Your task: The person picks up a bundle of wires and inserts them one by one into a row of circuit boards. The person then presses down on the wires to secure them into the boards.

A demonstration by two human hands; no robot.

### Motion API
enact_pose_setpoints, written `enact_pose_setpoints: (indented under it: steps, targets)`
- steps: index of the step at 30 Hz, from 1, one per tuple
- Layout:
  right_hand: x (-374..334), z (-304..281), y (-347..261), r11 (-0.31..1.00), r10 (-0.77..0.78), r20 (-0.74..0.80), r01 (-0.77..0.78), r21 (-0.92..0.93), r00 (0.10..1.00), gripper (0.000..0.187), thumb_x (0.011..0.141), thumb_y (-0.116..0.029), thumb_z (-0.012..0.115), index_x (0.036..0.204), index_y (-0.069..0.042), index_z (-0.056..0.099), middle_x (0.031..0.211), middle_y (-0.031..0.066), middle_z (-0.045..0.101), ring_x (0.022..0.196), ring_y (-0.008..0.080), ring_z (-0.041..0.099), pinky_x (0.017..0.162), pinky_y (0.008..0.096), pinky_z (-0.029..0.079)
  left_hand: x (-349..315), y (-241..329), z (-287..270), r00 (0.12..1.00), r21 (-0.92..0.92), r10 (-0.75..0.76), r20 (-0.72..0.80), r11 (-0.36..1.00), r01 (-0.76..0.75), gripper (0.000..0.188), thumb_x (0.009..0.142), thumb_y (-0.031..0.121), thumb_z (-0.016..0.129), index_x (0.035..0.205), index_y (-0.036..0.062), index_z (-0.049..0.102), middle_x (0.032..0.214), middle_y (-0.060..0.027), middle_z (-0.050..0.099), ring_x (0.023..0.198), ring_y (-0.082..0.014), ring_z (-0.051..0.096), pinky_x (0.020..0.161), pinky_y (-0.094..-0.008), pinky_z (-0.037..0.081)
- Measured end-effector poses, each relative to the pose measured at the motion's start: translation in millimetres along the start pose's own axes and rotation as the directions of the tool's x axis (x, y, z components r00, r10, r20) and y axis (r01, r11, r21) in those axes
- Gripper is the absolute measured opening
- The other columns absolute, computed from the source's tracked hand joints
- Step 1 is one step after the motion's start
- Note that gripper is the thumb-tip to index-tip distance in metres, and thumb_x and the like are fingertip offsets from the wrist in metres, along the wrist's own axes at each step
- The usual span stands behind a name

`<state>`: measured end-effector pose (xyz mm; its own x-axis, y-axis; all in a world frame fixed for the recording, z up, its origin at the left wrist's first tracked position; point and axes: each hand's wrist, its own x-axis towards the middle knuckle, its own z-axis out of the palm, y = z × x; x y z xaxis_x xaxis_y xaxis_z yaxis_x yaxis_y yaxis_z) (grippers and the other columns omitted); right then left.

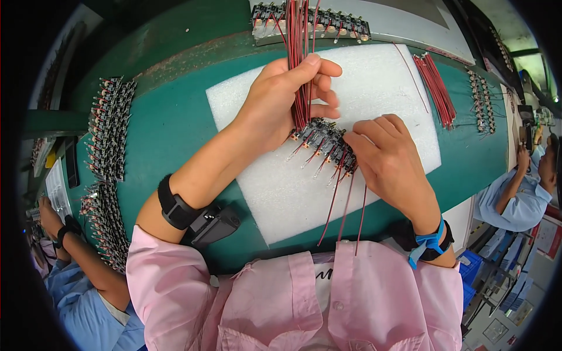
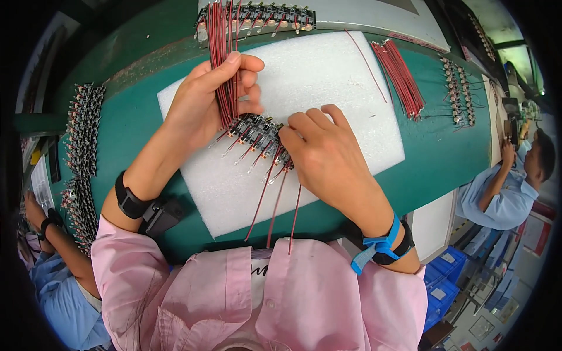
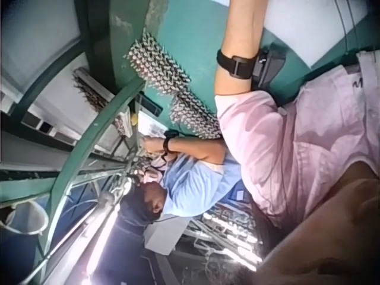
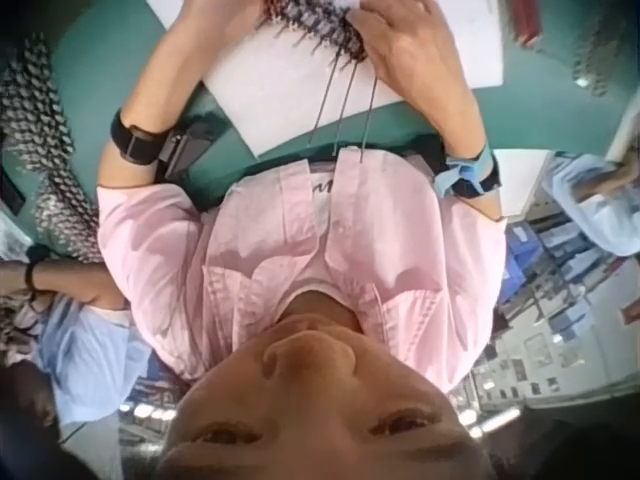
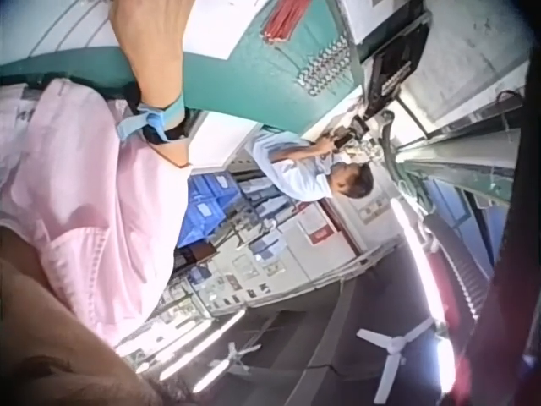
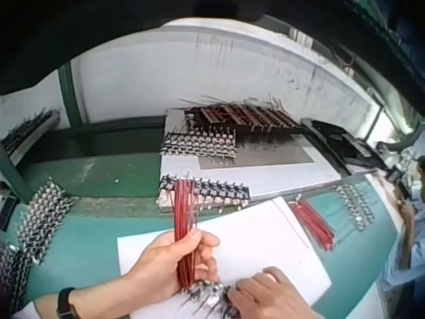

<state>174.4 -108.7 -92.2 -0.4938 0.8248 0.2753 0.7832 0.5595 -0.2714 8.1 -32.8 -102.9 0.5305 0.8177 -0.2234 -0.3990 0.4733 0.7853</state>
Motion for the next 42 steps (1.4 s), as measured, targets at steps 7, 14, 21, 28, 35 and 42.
enact_pose_setpoints:
  steps: [7,14,21,28,35,42]
  targets:
    - [17.8,-32.0,7.1,0.851,0.323,0.04,-0.309,0.424,0.946,0.008,0.074,-0.004,0.056,0.077,0.002,0.055,0.066,0.0078,0.055,0.055,0.0127,0.051,0.048,0.0251,0.038,4.8,-6.8,51.5,0.996,-0.075,0.043,-0.072,0.996,-0.049,0.03,0.088,0.025,0.038,0.088,-0.0019,0.053,0.077,-0.0078,0.053,0.063,-0.0126,0.053,0.057,-0.0233,0.046]
    - [16.8,-36.3,27.4,0.115,0.448,0.354,-0.446,0.888,0.821,0.008,0.078,-0.007,0.054,0.077,0.001,0.055,0.06,0.0044,0.055,0.051,0.0088,0.049,0.045,0.0194,0.037,4.4,-8.0,52.0,0.967,0.189,0.211,-0.139,0.965,-0.184,0.032,0.087,0.026,0.04,0.085,-0.0023,0.056,0.069,-0.0055,0.053,0.062,-0.0105,0.051,0.055,-0.0252,0.043]
    - [13.9,-26.9,26.6,0.084,0.547,0.219,-0.313,0.946,0.808,0.009,0.077,-0.009,0.056,0.077,0.0,0.054,0.061,0.0047,0.055,0.051,0.008,0.048,0.045,0.0197,0.036,-5.4,-4.9,47.2,0.99,0.664,0.125,0.066,0.735,-0.138,0.023,0.08,0.02,0.049,0.077,-0.0021,0.055,0.059,-0.0006,0.046,0.055,-0.0072,0.04,0.049,-0.0241,0.034]
    - [15.0,-23.6,27.0,0.238,0.56,0.149,-0.331,0.913,0.815,0.011,0.077,-0.011,0.057,0.075,0.0,0.054,0.061,0.0028,0.053,0.052,0.0064,0.045,0.048,0.0188,0.034,-2.0,-7.0,41.8,0.963,0.716,0.222,0.154,0.646,-0.264,0.02,0.078,0.016,0.052,0.073,-0.0028,0.052,0.054,-0.0004,0.042,0.051,-0.0068,0.036,0.045,-0.0243,0.03]
    - [16.1,-16.1,20.7,0.296,0.572,0.13,-0.351,0.889,0.81,0.013,0.076,-0.012,0.058,0.075,0.0,0.055,0.063,0.0017,0.052,0.054,0.0055,0.043,0.049,0.018,0.033,-5.8,-3.8,32.2,0.972,0.742,0.174,0.155,0.629,-0.231,0.017,0.078,0.014,0.053,0.07,-0.0017,0.05,0.051,0.0013,0.037,0.048,-0.0066,0.032,0.043,-0.0241,0.028]
    - [16.1,-7.2,15.4,0.276,0.583,0.142,-0.359,0.892,0.8,0.013,0.076,-0.012,0.059,0.077,0.0,0.056,0.064,0.0019,0.053,0.054,0.0059,0.043,0.049,0.0183,0.033,-11.4,-1.6,26.1,0.987,0.725,0.082,0.141,0.67,-0.159,0.016,0.077,0.013,0.053,0.071,-0.0019,0.051,0.049,0.0016,0.034,0.046,-0.0067,0.031,0.041,-0.0251,0.028]
